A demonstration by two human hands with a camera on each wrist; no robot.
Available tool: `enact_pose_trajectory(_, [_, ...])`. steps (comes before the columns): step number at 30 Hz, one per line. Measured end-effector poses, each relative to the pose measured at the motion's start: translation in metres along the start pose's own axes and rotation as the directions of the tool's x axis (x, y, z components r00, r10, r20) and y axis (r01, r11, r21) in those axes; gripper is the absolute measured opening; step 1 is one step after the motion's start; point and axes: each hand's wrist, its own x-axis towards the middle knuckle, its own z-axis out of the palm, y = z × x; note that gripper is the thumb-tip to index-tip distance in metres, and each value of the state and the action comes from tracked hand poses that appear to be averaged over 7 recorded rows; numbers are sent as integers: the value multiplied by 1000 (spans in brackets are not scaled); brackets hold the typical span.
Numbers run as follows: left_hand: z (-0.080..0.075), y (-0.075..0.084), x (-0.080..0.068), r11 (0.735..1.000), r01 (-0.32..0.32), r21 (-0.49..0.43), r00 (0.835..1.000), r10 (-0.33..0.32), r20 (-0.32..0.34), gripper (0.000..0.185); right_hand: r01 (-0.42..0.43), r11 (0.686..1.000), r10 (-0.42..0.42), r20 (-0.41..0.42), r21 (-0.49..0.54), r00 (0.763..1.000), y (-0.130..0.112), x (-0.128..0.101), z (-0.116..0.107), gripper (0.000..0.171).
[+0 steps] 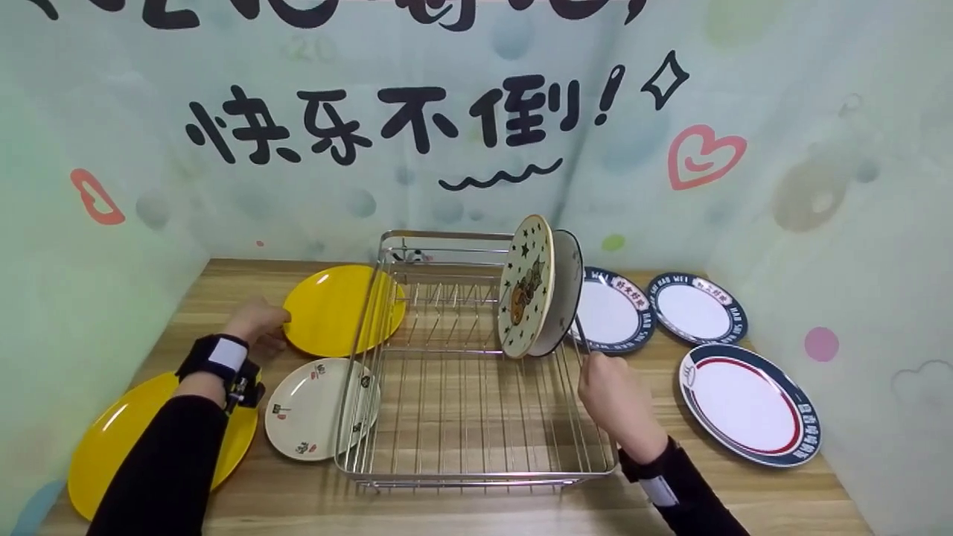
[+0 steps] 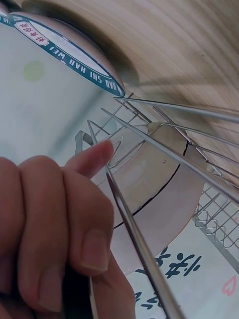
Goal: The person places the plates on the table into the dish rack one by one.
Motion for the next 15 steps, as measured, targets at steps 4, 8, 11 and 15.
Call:
enact_pose_trajectory(4, [6, -10, 8, 999, -27, -33, 998, 25, -54, 41, -2, 1000, 2, 2, -15, 1000, 0, 1, 0, 24])
enact_pose_trajectory(8, [10, -17, 13, 992, -42, -116, 998, 36, -59, 23, -9, 1000, 9, 0, -25, 1000, 0, 1, 1, 27])
enact_pose_trajectory(11, [11, -18, 13, 982, -45, -184, 998, 37, -47, 23, -19, 999, 19, 5, -27, 1000, 0, 1, 1, 28])
enact_pose_trajectory(15, [9, -17, 11, 963, -48, -266, 999, 40, -35, 33, -33, 999, 34, 20, -21, 999, 0, 1, 0, 28])
